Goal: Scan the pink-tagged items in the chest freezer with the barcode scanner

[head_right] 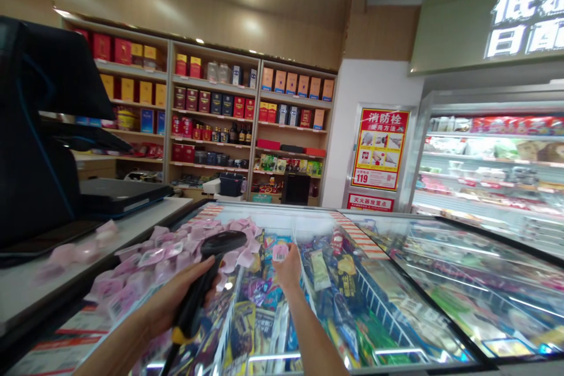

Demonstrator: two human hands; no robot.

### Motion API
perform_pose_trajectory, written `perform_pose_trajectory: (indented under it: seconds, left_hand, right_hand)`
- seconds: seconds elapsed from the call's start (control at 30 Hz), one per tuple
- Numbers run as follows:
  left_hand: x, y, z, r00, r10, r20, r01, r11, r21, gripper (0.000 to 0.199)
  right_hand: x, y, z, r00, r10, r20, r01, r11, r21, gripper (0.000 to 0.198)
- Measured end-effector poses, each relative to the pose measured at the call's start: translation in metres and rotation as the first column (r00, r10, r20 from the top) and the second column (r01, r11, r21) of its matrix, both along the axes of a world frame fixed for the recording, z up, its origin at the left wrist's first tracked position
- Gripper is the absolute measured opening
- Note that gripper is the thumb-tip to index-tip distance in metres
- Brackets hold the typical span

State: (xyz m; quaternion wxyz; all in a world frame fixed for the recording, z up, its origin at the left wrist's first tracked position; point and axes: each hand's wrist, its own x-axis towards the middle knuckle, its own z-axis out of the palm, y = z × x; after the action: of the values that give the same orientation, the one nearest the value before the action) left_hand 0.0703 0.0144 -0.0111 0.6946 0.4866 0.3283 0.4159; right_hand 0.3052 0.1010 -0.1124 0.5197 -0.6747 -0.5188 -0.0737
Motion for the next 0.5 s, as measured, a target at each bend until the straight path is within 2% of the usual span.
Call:
perform_pose_trajectory:
  seconds: [0.13,0.3,0.4,0.5]
  left_hand:
    - [0.004,0.009,-0.005,0.999,0.024,-0.043,-0.021,0.998,0.059,0.025]
    - [0.011,0.006,-0.01,0.992,-0.046,-0.118,0.061,0.991,0.119,0.024]
    - [0.013,0.001,-0.008,0.989,-0.08,-0.127,0.1,0.982,0.161,0.025]
    - [0.015,-0.007,-0.003,0.986,-0.111,-0.121,0.132,0.974,0.183,0.025]
  right_hand:
    - [0.003,-0.002,0.007,0.991,-0.052,0.121,0.06,0.996,-0.069,0.038]
    - [0.012,0.004,0.018,0.949,-0.057,0.309,0.05,0.998,0.03,0.041]
    - [0.014,0.006,0.023,0.933,-0.081,0.351,0.074,0.997,0.035,0.037]
    - [0.013,0.005,0.026,0.941,-0.102,0.324,0.102,0.995,0.018,0.035]
